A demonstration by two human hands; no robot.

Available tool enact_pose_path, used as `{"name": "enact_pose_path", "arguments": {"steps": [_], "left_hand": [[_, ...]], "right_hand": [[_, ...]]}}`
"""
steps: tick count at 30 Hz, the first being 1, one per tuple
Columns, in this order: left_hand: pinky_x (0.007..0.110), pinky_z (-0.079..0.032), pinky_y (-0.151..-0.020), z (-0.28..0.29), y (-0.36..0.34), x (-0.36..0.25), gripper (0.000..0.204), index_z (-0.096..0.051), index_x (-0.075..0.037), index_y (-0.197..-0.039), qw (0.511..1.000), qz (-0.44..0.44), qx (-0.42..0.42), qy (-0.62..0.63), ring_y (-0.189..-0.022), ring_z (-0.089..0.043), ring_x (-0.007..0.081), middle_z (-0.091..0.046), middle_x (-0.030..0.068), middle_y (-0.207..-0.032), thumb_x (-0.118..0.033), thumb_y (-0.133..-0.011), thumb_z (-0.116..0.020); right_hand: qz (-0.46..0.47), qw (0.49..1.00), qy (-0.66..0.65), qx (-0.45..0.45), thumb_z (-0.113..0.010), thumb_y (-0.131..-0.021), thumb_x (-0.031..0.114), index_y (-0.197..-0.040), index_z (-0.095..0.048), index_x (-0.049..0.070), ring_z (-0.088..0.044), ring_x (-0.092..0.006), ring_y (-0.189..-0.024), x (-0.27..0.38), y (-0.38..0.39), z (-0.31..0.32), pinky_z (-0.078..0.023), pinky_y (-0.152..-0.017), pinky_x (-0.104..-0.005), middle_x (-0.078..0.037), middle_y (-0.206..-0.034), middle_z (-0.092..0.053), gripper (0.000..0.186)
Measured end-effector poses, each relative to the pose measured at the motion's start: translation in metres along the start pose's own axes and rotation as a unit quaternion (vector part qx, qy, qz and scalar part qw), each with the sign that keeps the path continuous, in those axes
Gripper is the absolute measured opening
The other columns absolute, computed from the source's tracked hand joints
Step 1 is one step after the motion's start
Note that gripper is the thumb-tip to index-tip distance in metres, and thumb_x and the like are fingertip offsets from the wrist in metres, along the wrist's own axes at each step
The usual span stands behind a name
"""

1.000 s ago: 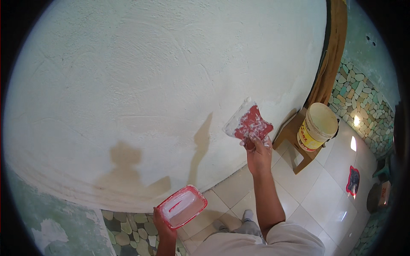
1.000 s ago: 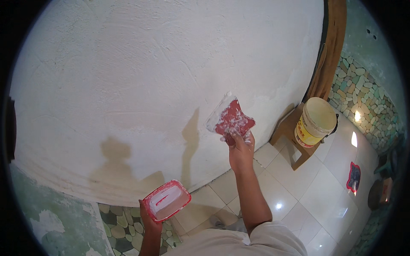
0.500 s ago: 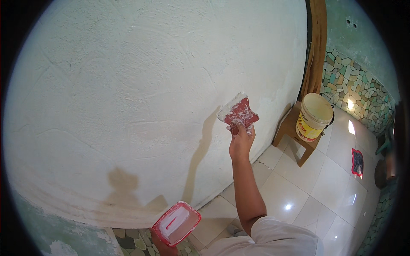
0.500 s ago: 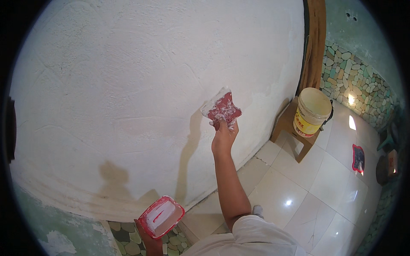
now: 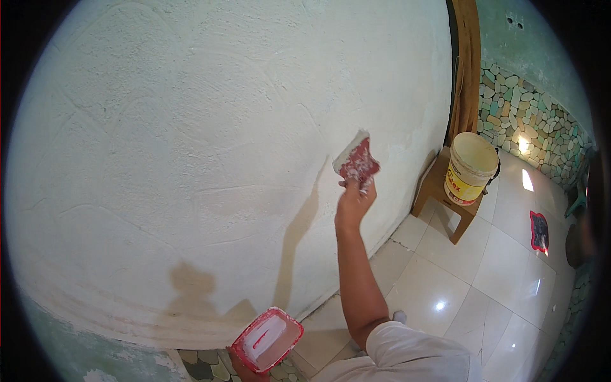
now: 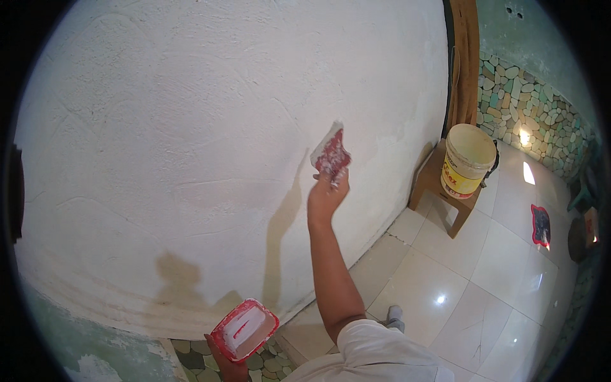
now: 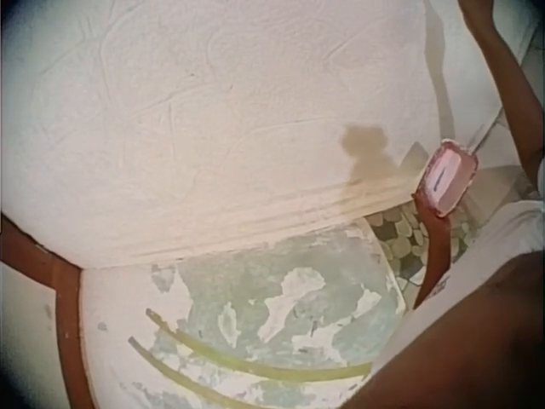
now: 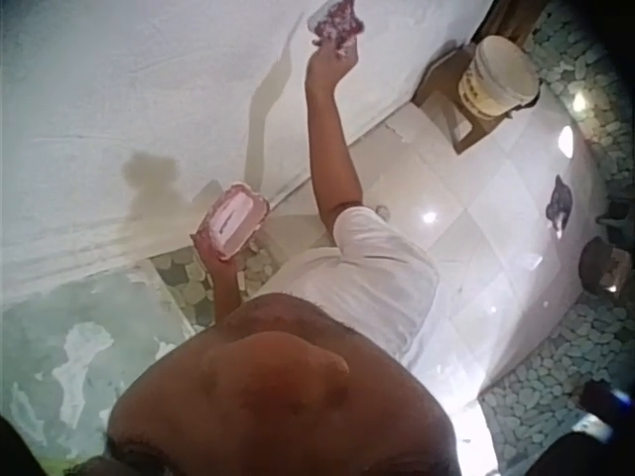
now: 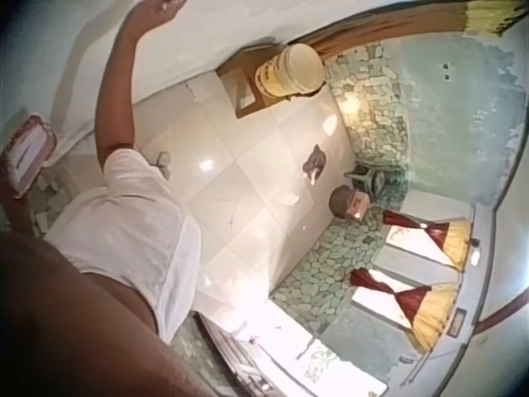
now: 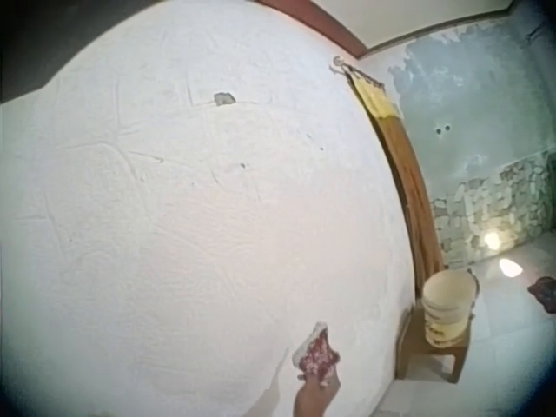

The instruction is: Applying and smoothing white wall putty onto a textured wall using a putty knife.

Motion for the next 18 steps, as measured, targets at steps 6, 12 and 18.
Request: {"name": "enact_pose_path", "arguments": {"steps": [6,12,18], "left_hand": [[0.049,-0.037,-0.108,-0.004,0.011,0.002,0.069,-0.044,0.001,-0.135,0.946,0.129,-0.087,0.285,-0.123,-0.050,0.0335,-0.052,0.0168,-0.134,-0.055,-0.099,-0.027],[0.049,-0.035,-0.110,0.010,0.003,-0.005,0.070,-0.044,0.001,-0.135,1.000,0.006,0.008,0.006,-0.126,-0.048,0.0340,-0.050,0.0176,-0.135,-0.054,-0.100,-0.021],[0.048,-0.037,-0.108,0.012,0.004,-0.001,0.069,-0.044,0.001,-0.135,0.996,0.040,-0.023,0.078,-0.125,-0.049,0.0337,-0.051,0.0176,-0.135,-0.054,-0.100,-0.021]], "right_hand": [[0.207,0.919,0.320,0.101,-0.048,-0.082,-0.008,-0.129,-0.051,0.000,-0.048,-0.0352,-0.099,0.034,0.016,-0.118,-0.040,-0.088,-0.0461,-0.020,-0.110,-0.052,0.048],[0.267,0.913,0.231,0.204,-0.052,-0.078,-0.011,-0.132,-0.049,-0.003,-0.047,-0.0362,-0.100,0.090,0.079,-0.170,-0.042,-0.088,-0.0429,-0.020,-0.113,-0.050,0.054],[0.193,0.954,0.196,0.118,-0.048,-0.081,-0.012,-0.131,-0.050,-0.003,-0.050,-0.0337,-0.097,0.045,0.040,-0.082,-0.041,-0.087,-0.0375,-0.020,-0.105,-0.052,0.051]]}}
Point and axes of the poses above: each hand's wrist, its own y-axis away from the middle knuckle, its own z-axis out of the back of the hand, x = y × z, the point moved 9 cm from there along -y, towards the middle knuckle
